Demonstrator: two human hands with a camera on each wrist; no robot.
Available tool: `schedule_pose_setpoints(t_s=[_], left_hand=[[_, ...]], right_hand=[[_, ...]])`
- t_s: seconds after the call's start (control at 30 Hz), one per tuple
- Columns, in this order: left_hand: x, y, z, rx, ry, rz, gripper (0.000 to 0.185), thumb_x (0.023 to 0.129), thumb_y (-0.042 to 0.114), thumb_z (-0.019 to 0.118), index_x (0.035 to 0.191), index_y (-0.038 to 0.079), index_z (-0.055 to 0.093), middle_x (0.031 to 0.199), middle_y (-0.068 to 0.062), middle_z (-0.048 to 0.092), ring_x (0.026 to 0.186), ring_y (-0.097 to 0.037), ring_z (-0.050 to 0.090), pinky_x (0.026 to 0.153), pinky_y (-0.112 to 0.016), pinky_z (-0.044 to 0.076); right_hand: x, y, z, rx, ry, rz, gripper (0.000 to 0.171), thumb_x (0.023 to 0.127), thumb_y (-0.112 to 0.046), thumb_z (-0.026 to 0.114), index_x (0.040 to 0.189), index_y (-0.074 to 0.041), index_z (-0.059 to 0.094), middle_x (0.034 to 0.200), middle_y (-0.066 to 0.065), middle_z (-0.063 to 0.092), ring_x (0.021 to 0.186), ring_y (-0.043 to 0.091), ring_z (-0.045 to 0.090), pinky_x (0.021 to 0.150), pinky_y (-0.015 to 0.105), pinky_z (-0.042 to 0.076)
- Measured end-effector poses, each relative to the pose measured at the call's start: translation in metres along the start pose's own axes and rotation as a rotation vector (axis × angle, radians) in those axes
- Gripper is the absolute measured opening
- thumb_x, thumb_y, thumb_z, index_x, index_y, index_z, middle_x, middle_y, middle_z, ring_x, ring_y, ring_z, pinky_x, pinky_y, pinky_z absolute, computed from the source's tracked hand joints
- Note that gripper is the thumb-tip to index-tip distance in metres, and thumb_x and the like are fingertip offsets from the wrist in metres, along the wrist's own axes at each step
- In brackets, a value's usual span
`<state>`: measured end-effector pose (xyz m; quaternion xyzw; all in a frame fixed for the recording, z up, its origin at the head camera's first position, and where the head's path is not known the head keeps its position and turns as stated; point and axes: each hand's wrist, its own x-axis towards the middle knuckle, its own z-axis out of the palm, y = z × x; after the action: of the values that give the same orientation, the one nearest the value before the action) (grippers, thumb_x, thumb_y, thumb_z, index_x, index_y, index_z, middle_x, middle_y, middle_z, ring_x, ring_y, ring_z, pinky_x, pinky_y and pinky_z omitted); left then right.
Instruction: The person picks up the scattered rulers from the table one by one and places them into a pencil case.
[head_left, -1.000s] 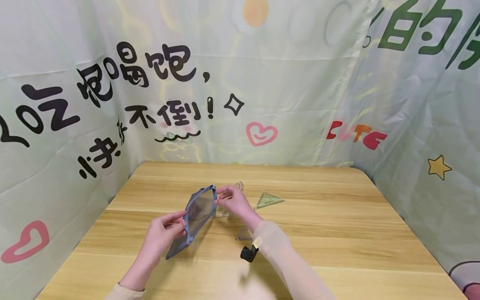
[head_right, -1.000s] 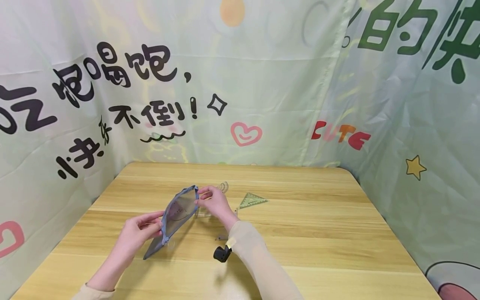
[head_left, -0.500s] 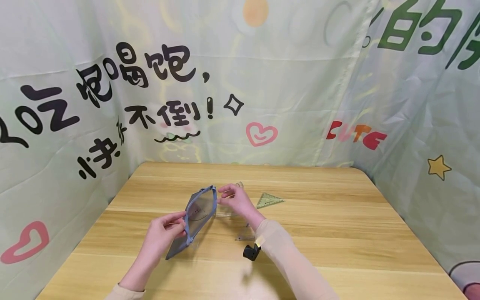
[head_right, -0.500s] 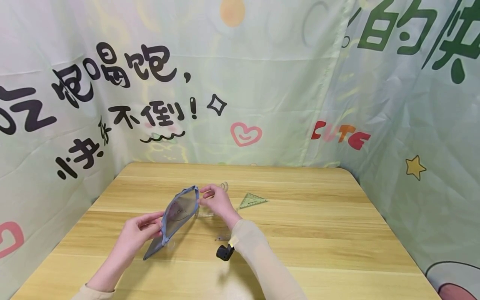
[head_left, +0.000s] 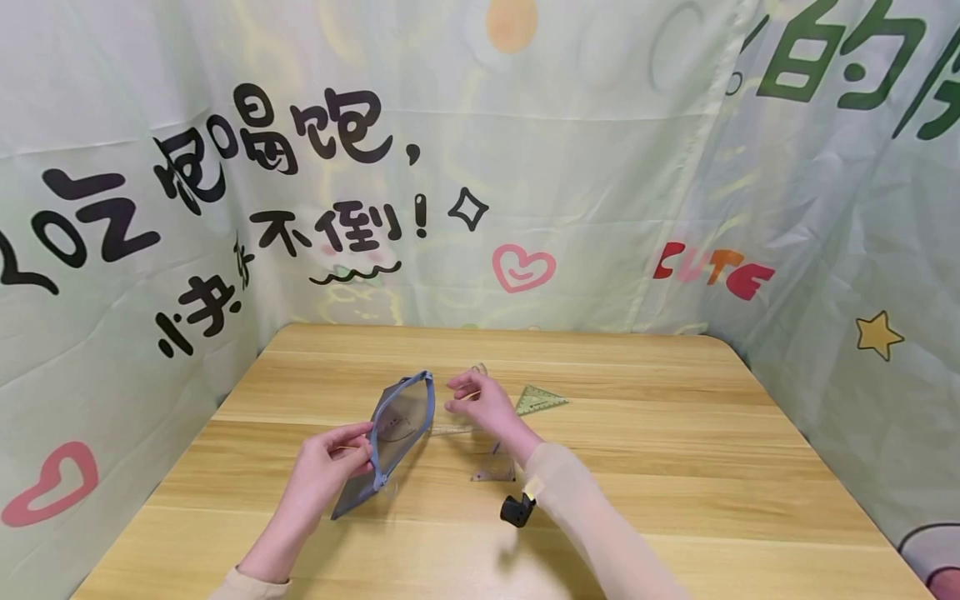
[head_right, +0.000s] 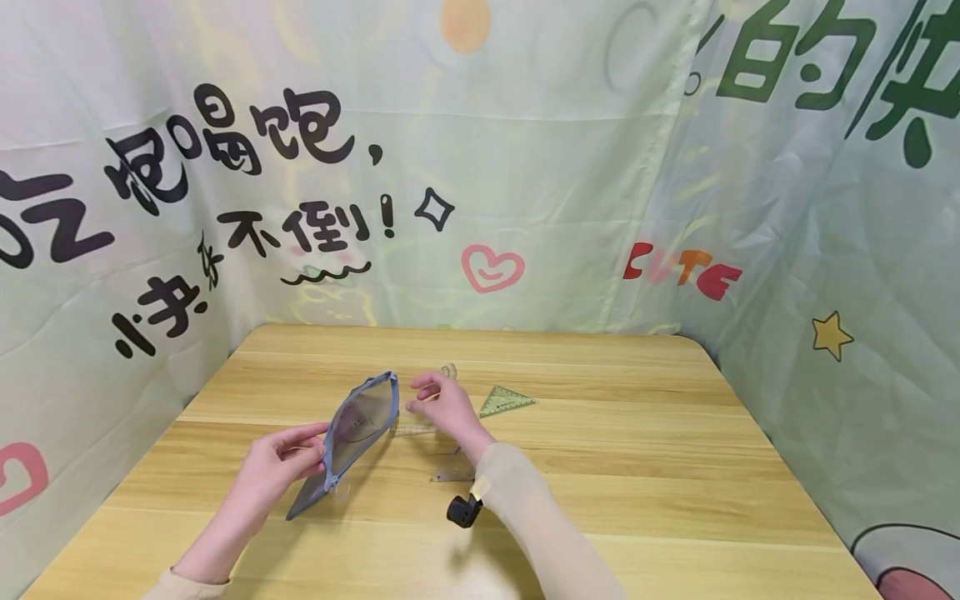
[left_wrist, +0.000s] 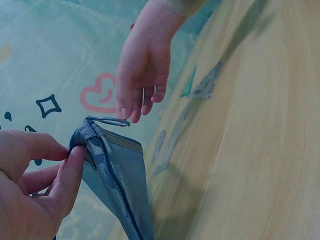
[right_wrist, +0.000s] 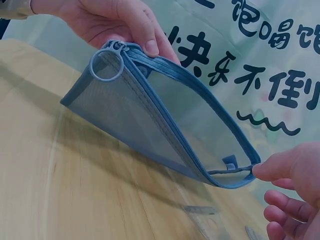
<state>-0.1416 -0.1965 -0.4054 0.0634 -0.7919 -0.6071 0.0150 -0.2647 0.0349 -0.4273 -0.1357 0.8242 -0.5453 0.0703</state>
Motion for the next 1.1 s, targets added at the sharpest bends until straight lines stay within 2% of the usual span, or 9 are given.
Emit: schedule_pose_setpoints(t_s=[0.27,0.57,0.73,1.1], left_hand=[[0.0,0.0,0.0,-0.002,-0.001,-0.006,0.039,0.093,0.001,0.062,0.131,-0.005,0.058,0.099,-0.009,0.063,0.081,-0.005,0.066,0.076,-0.021,0.062],[-0.001,-0.001,0.0,-0.007,-0.004,-0.005,0.039,0.093,0.001,0.062,0.131,-0.006,0.058,0.099,-0.009,0.062,0.081,-0.006,0.066,0.077,-0.022,0.063],[0.0,-0.001,-0.001,0.0,-0.001,-0.007,0.039,0.093,0.001,0.062,0.131,-0.005,0.059,0.099,-0.009,0.062,0.082,-0.006,0.066,0.077,-0.023,0.063],[0.0,-0.001,0.001,-0.011,0.002,-0.004,0.038,0.092,0.0,0.062,0.13,-0.005,0.059,0.098,-0.009,0.062,0.081,-0.006,0.066,0.076,-0.021,0.062]], right_hand=[[-0.004,0.005,-0.007,-0.007,0.003,-0.031,0.039,0.084,-0.01,0.075,0.121,-0.003,0.063,0.119,0.02,0.063,0.097,0.02,0.06,0.081,0.027,0.055],[-0.007,0.012,-0.014,-0.064,-0.016,-0.033,0.035,0.086,-0.013,0.074,0.119,-0.008,0.064,0.115,0.02,0.064,0.093,0.02,0.062,0.075,0.026,0.056],[-0.008,0.012,-0.02,-0.086,-0.032,-0.065,0.032,0.086,-0.011,0.074,0.117,-0.009,0.065,0.114,0.02,0.064,0.093,0.021,0.062,0.076,0.026,0.055],[-0.017,0.024,-0.03,-0.122,-0.09,-0.16,0.03,0.088,-0.009,0.071,0.116,-0.002,0.063,0.108,0.023,0.063,0.09,0.019,0.061,0.078,0.026,0.053]])
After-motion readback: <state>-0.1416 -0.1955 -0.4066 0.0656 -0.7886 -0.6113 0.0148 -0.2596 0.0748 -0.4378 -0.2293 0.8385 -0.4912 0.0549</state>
